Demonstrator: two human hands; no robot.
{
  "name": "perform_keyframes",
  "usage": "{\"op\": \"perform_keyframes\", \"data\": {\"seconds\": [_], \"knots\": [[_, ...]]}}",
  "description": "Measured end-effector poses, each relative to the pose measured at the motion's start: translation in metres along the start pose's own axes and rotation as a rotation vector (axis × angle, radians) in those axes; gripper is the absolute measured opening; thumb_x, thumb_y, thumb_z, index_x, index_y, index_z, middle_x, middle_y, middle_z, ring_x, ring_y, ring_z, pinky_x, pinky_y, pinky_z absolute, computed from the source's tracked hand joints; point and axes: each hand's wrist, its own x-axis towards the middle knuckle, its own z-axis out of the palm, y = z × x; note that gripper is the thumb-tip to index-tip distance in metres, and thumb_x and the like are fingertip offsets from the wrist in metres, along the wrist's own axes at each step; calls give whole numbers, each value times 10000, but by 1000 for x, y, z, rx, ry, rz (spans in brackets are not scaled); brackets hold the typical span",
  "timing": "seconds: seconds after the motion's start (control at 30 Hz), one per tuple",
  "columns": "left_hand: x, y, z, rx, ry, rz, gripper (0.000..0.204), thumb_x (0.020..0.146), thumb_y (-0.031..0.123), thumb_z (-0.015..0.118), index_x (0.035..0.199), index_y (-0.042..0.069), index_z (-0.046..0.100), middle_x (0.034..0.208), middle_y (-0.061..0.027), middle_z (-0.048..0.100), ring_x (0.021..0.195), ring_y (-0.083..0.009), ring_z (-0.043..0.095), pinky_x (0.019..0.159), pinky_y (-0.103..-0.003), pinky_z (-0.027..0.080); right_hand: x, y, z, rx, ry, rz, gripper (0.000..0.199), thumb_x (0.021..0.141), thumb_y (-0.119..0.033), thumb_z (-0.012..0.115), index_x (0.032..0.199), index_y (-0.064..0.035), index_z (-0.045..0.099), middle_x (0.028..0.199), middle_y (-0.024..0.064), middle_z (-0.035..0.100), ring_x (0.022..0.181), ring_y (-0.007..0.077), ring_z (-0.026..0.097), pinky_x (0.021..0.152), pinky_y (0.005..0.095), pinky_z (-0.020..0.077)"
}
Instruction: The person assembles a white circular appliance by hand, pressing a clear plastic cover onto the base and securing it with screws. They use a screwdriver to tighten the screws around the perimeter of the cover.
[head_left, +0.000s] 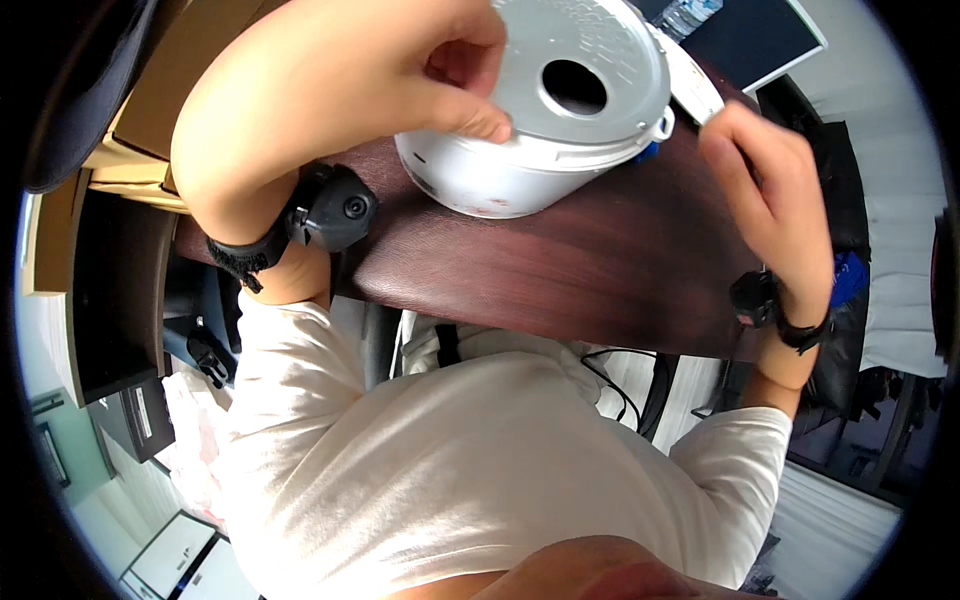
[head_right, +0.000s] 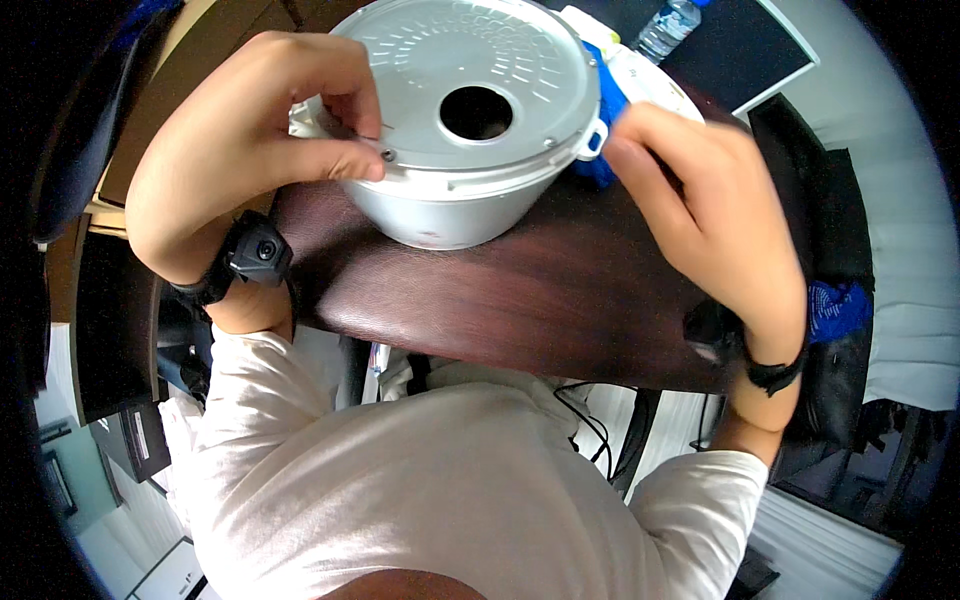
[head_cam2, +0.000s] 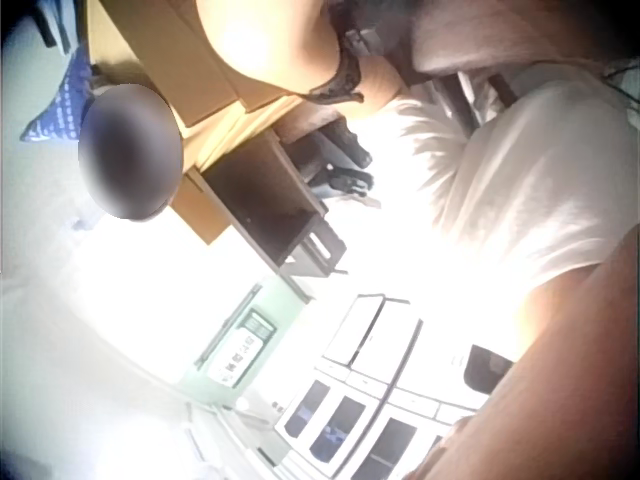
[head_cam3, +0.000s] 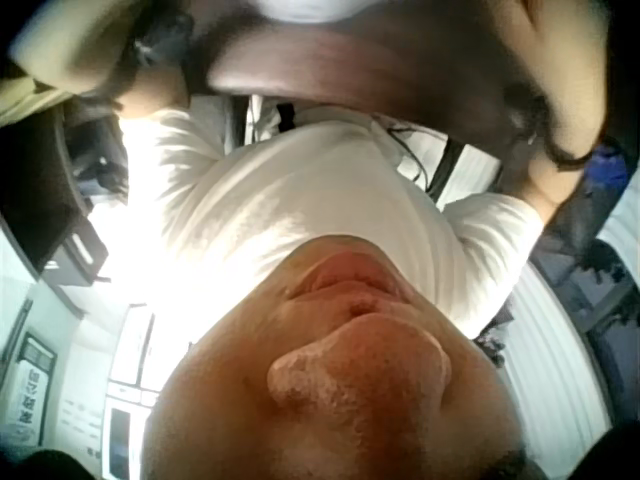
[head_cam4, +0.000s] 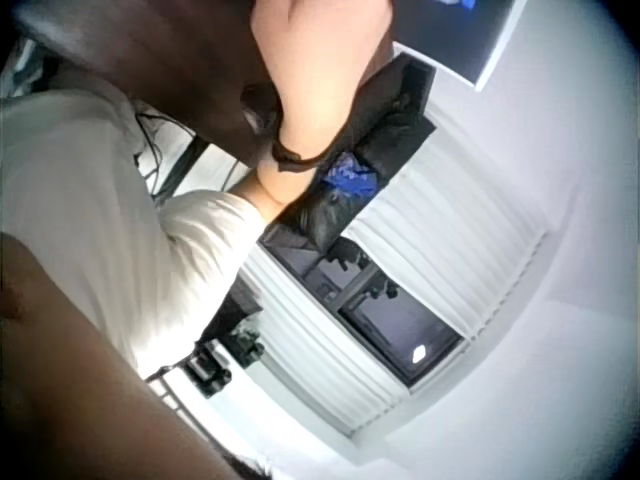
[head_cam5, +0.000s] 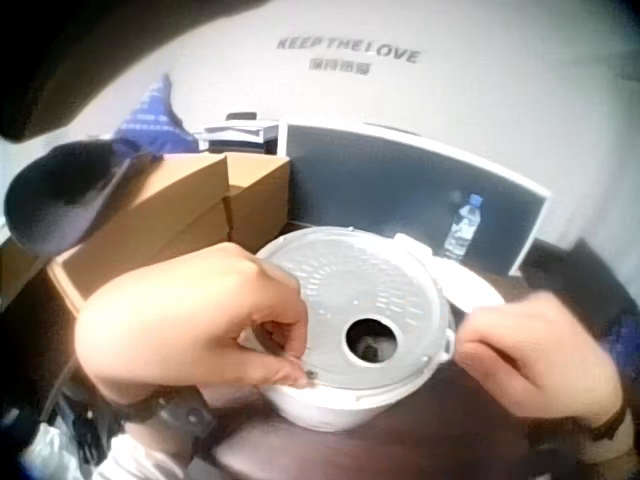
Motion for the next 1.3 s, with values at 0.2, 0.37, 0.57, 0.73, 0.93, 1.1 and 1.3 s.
{"op": "perform_keyframes", "data": {"seconds": [0.2, 0.37, 0.57, 0.73, 0.93, 1.1, 1.3], "knots": [[-2, -5, 3, 55, 13, -97, 262, 787, 155, 835, 818, -37, 661, 727, -122, 651, 688, -218, 636, 675, -322, 508, -83, 24, 26, 228, 67, 353, 162, 988, -80, 607, 863, 20, 581, 677, 136, 530, 589, 245, 545, 582, 340, 432], [5, 5, 5, 80, -14, -192, 399, 718, 283, 889, 779, -32, 651, 772, -130, 674, 746, -228, 645, 681, -339, 485, -133, 45, 47, 279, 116, 465, 215, 1018, -115, 608, 860, 26, 570, 662, 90, 522, 583, 149, 491, 557, 316, 391], [-5, 1, -3, 14, 3, -139, 247, 776, 160, 849, 824, -36, 706, 839, -111, 689, 812, -197, 670, 700, -314, 509, -174, 71, 44, 196, 162, 540, 249, 1032, -161, 616, 857, 11, 574, 654, 59, 476, 582, 121, 447, 548, 307, 367], [-10, 9, 5, -79, 87, -240, 202, 828, 120, 805, 882, -54, 718, 910, -110, 701, 886, -212, 661, 827, -316, 509, -214, 108, 37, 28, 245, 775, 238, 1012, -203, 656, 874, -14, 609, 651, 69, 521, 583, 155, 507, 565, 318, 407], [-35, -41, 20, -100, 579, -496, 245, 1004, 131, 688, 1191, -26, 680, 1191, -94, 683, 1159, -180, 612, 1015, -315, 465, -286, 169, 24, -500, 16, 1242, 476, 965, -485, 659, 1164, -55, 614, 1121, 175, 693, 1032, 336, 702, 854, 438, 545], [-46, -95, 50, -465, 828, -518, 532, 1046, 312, 587, 1441, -40, 532, 1412, -178, 602, 1332, -227, 548, 1134, -358, 400, -323, 211, 46, -398, -87, 1286, 584, 971, -497, 656, 1269, 3, 607, 1211, 251, 688, 1105, 391, 690, 931, 460, 546], [-40, -100, 68, -944, 913, -718, 542, 1033, 380, 578, 1395, -24, 580, 1343, -138, 653, 1242, -209, 613, 1077, -338, 446, -327, 219, 56, -225, 29, 1267, 405, 1024, -384, 616, 1225, -33, 625, 1026, 203, 741, 940, 351, 737, 821, 424, 575]]}}
